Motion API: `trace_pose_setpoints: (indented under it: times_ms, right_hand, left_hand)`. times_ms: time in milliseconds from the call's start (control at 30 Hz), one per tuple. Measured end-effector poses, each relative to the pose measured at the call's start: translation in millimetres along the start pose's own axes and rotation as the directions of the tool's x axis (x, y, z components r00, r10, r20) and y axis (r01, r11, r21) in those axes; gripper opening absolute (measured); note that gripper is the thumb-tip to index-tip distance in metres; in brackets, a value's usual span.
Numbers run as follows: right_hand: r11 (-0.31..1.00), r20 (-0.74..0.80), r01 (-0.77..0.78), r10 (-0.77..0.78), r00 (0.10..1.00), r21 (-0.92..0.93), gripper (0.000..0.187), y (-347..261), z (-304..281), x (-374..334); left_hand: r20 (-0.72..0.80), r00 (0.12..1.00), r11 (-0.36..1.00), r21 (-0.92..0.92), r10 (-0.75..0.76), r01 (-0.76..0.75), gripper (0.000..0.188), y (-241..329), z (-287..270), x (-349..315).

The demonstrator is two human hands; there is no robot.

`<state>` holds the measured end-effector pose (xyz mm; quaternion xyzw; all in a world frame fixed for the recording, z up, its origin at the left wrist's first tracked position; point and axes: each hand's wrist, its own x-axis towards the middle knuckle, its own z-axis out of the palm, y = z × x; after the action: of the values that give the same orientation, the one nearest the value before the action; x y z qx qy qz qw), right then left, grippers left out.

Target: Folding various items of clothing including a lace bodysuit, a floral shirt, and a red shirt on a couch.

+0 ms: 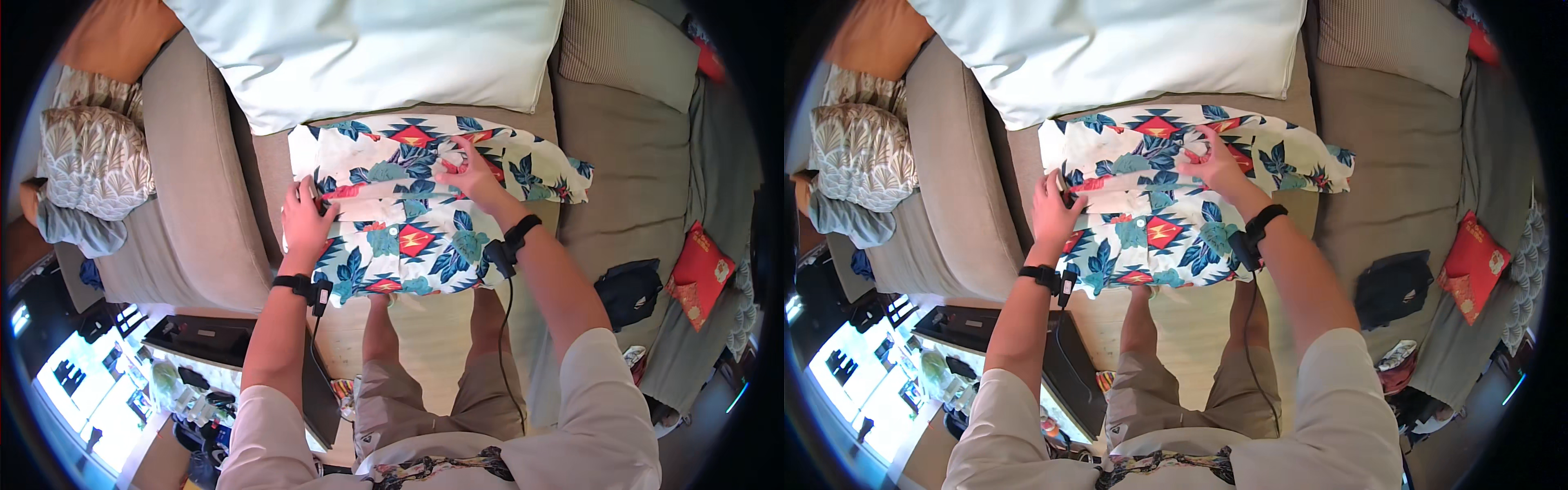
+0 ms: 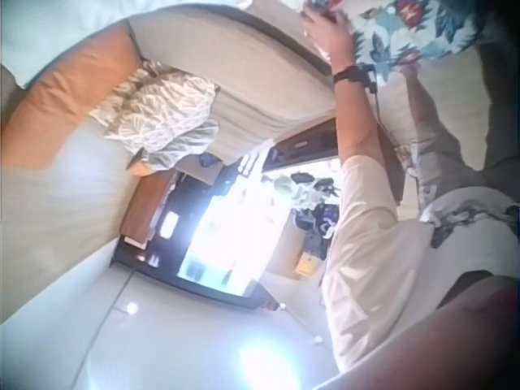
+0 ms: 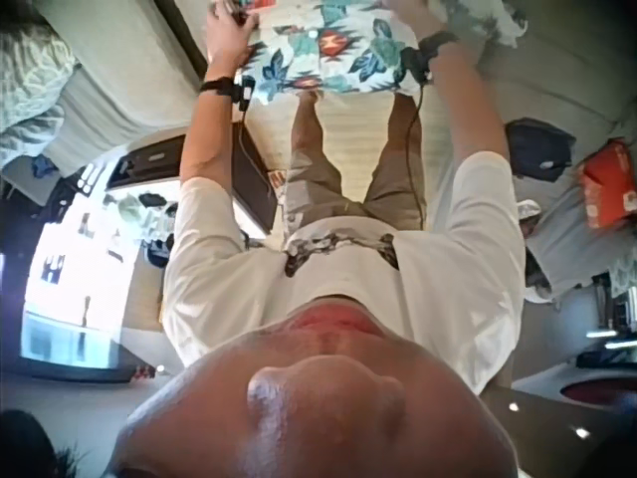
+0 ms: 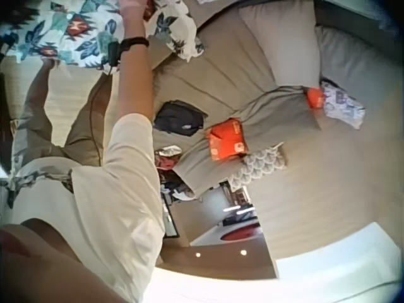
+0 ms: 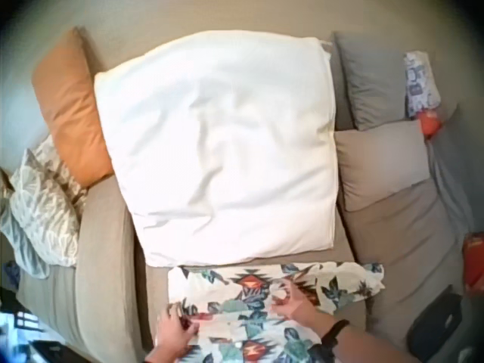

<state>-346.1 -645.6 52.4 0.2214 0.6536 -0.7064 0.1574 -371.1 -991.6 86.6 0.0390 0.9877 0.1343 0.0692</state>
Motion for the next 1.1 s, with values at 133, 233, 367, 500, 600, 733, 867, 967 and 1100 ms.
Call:
trace_pose_setpoints:
  times_ms: [133,233,367,500,600,733,867,967,1100]
  right_hand:
    - [0.986,0.138,0.023,-0.001,0.99,-0.163,0.042,-37,5,-1]
    - [0.986,0.021,-0.01,0.006,1.0,0.169,0.024,-58,10,5]
    - [0.967,-0.035,-0.035,0.046,0.998,0.254,0.038,-56,23,23]
    - [0.964,-0.121,-0.262,0.256,0.959,-0.043,0.057,-34,31,27]
    - [0.988,-0.081,-0.151,0.149,0.986,-0.016,0.062,-25,25,20]
    - [0.989,0.098,-0.148,0.148,0.984,-0.013,0.08,-25,16,8]
    - [0.997,0.155,-0.078,0.075,0.985,0.008,0.093,-22,11,3]
    - [0.993,0.096,-0.003,-0.009,0.995,0.121,0.091,-14,13,4]
    - [0.998,-0.029,-0.046,0.048,0.998,0.043,0.085,-4,24,5]
  left_hand:
    - [0.104,0.992,0.985,0.151,0.066,-0.081,0.034,-42,-1,-7]
    - [-0.052,0.998,0.983,0.18,-0.018,0.027,0.024,-56,-7,-13]
    - [-0.17,0.959,0.973,0.004,-0.226,0.23,0.02,-54,-22,-30]
    - [0.481,0.876,0.981,0.158,0.022,-0.112,0.035,-41,-44,-42]
    - [0.29,0.947,0.989,0.091,-0.136,0.114,0.036,-36,-47,-28]
    - [-0.153,0.967,0.972,-0.154,-0.202,0.179,0.062,-42,-18,28]
    - [0.17,0.956,0.938,-0.211,-0.241,0.274,0.046,-57,13,76]
    - [0.079,0.963,0.881,-0.39,-0.257,0.267,0.038,-71,19,95]
    - [-0.023,0.938,0.744,-0.615,-0.347,0.26,0.039,-85,11,116]
